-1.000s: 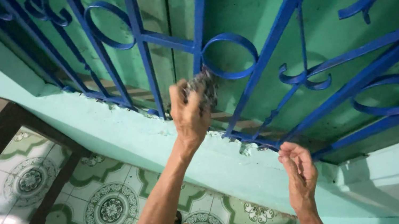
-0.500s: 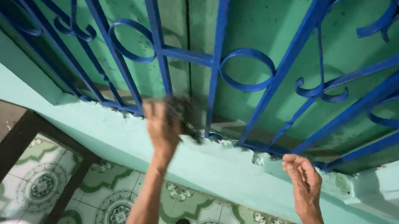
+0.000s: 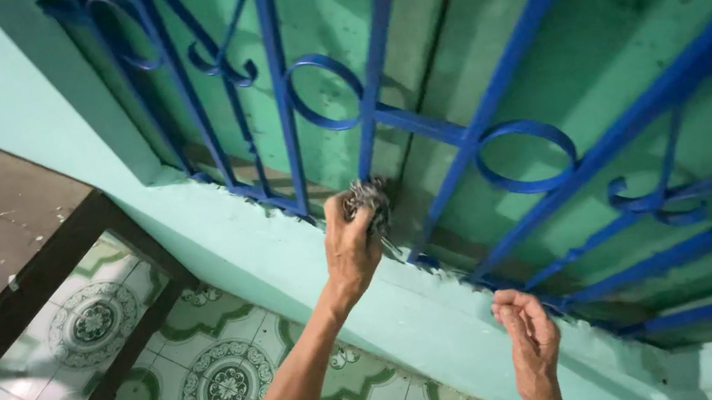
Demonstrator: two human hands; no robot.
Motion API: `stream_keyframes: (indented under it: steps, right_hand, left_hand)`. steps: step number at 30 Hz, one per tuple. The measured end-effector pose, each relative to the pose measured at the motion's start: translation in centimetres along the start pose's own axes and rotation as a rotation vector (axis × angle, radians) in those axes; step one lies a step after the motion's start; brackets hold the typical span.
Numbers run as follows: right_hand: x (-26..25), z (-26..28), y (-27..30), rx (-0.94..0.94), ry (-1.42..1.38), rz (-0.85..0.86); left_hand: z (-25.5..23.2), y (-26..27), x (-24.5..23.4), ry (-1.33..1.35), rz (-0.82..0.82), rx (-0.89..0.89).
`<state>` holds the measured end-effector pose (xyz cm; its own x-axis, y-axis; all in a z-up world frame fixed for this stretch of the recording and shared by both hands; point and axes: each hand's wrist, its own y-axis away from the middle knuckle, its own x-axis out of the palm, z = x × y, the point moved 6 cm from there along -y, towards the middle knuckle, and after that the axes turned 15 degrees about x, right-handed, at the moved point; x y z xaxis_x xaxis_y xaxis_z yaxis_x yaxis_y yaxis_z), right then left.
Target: The person wipes a blue metal window grille with a patterned cloth, moving methodically across the bars and decorative elements. The person holds the grille with one hand while cleaning with the other, focusing on the lower section of the grille.
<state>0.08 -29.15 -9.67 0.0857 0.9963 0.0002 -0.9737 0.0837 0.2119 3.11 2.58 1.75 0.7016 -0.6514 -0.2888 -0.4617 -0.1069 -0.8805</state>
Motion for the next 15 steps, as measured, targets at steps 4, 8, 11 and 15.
stream_keyframes:
  steps: [4, 8, 11, 15]
  right_hand:
    - [2.2, -0.6, -0.2, 0.04, -0.013, 0.023]
    - [4.1, -1.3, -0.6, -0.033, 0.003, 0.076]
    - [5.5, -1.4, -0.1, -0.013, -0.001, 0.085]
    - [6.7, -1.6, 0.3, 0.01, -0.011, 0.086]
  left_hand:
    - [5.8, 1.0, -1.7, -0.089, 0.004, -0.126]
    - [8.5, -4.7, -8.4, -0.159, -0.263, -0.091]
    - [10.4, -6.3, -10.3, -0.083, -0.426, -0.235]
    - [6.9, -5.8, -6.8, -0.245, -0.284, 0.033]
